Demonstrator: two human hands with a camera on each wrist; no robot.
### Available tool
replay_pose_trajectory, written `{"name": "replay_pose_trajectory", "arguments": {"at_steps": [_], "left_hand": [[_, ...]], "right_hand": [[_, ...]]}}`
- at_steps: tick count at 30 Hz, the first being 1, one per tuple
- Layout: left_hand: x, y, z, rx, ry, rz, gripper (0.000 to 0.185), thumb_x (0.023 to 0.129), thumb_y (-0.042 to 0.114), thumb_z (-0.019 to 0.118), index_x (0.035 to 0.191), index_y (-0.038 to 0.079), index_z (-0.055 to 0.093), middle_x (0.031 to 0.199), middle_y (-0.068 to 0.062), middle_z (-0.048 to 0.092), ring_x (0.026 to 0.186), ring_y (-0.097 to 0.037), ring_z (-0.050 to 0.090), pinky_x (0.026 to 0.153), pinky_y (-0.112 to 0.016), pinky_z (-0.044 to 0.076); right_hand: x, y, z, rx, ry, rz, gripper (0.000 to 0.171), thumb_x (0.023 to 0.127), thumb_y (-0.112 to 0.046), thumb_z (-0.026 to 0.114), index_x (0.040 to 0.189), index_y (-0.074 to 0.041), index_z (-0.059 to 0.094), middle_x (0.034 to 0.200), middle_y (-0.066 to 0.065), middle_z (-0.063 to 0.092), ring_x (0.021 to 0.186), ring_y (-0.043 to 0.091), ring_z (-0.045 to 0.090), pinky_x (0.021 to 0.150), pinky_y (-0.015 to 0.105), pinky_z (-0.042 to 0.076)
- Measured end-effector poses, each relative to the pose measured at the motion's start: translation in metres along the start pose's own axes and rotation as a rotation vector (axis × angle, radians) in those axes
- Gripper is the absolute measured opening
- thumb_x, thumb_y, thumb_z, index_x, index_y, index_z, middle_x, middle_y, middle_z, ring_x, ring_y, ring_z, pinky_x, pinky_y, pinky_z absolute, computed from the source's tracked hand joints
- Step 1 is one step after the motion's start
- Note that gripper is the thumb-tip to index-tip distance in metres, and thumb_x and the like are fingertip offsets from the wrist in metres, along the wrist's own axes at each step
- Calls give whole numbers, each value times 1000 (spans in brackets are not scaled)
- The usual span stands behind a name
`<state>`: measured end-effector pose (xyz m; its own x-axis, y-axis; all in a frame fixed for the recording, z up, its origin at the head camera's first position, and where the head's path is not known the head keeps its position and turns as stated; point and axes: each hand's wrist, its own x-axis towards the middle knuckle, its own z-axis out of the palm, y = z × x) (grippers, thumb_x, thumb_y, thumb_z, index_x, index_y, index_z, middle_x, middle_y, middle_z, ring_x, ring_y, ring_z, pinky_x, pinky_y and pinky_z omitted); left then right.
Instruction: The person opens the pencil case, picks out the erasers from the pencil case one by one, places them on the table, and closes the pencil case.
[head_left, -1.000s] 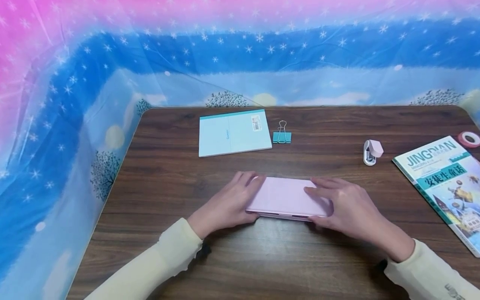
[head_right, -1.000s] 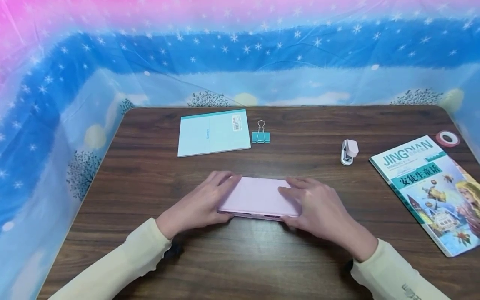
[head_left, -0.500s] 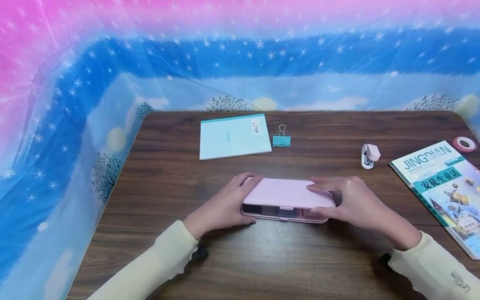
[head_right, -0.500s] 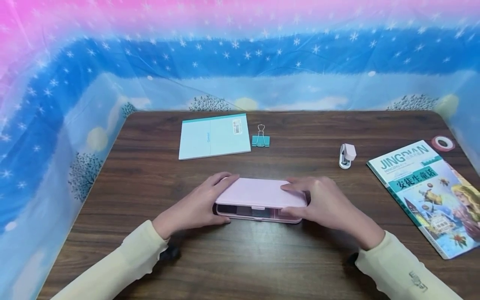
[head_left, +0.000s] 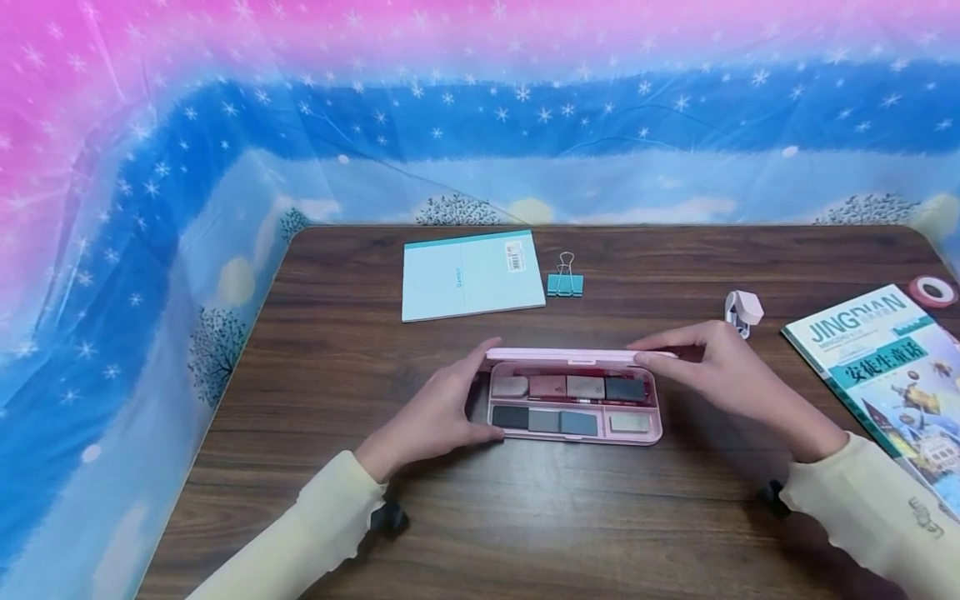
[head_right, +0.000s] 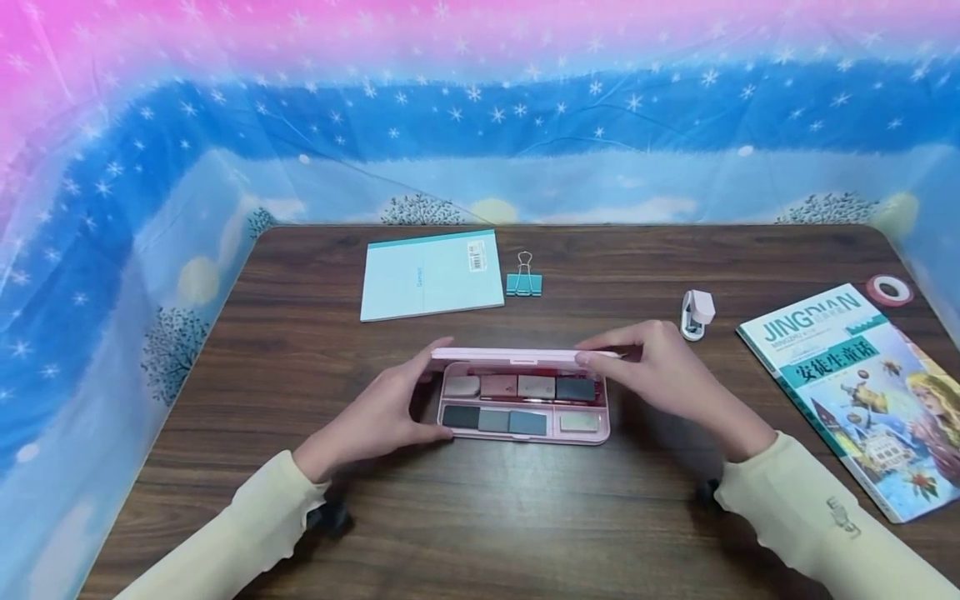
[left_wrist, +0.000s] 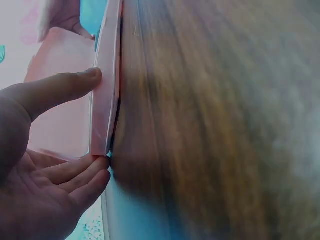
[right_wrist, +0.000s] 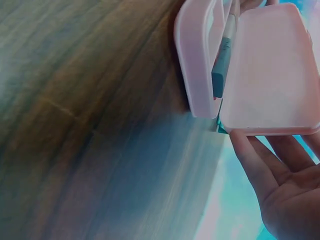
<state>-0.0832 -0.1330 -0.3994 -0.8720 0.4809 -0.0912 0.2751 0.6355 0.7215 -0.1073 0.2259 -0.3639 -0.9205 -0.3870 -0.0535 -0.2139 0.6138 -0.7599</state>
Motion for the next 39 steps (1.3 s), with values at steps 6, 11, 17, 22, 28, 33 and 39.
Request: {"name": "replay_pose_trajectory", "arguments": {"at_steps": [6, 11, 17, 22, 28, 33, 39], "left_hand": [[0, -1, 3, -22, 32, -30, 106, 70, 25, 94, 156, 18, 32, 141, 3, 58, 134, -12, 49, 116, -40, 36], [0, 0, 3, -32, 37, -56, 110, 69, 27, 94, 158, 15, 30, 143, 2, 59, 134, -14, 50, 116, -42, 37], [2, 0, 2, -43, 41, -50, 110, 70, 26, 94, 159, 16, 29, 143, 2, 59, 133, -15, 51, 114, -44, 39], [3, 0, 2, -47, 36, -40, 111, 69, 27, 95, 159, 18, 30, 141, 3, 60, 131, -13, 51, 113, -43, 40], [3, 2, 1, -40, 20, -59, 113, 70, 28, 94, 160, 14, 26, 144, -1, 58, 135, -17, 49, 115, -45, 38], [2, 3, 0, -27, 13, -71, 114, 70, 27, 94, 160, 12, 25, 145, -3, 57, 134, -19, 50, 114, -45, 39], [1, 3, -1, -16, 17, -72, 115, 70, 27, 94, 160, 10, 25, 145, -3, 57, 135, -19, 49, 114, -44, 39]], "right_hand": [[10, -1, -4, 35, 30, 19, 32, 101, -34, 61, 116, -10, 76, 105, 8, 75, 80, 14, 63, 65, 28, 54], [19, -3, -8, 122, 2, 65, 38, 104, -35, 57, 115, -3, 74, 103, 15, 73, 87, 16, 70, 75, 34, 61], [30, -4, -12, 211, -12, 165, 53, 103, -42, 54, 128, 4, 65, 119, 25, 67, 87, 19, 73, 75, 34, 61], [35, -3, -10, 214, 2, 224, 61, 103, -47, 53, 134, 4, 61, 122, 27, 65, 85, 17, 74, 72, 34, 61], [35, -5, -9, 194, 16, 248, 62, 101, -50, 54, 133, 2, 60, 119, 25, 64, 85, 20, 73, 73, 36, 61], [25, -11, -9, 69, 129, 233, 57, 100, -56, 53, 126, -6, 65, 113, 17, 66, 92, 25, 66, 74, 34, 59], [-1, -22, -4, -113, 526, 133, 34, 95, -44, 67, 97, -10, 70, 91, 8, 68, 79, 14, 56, 64, 17, 44]]}}
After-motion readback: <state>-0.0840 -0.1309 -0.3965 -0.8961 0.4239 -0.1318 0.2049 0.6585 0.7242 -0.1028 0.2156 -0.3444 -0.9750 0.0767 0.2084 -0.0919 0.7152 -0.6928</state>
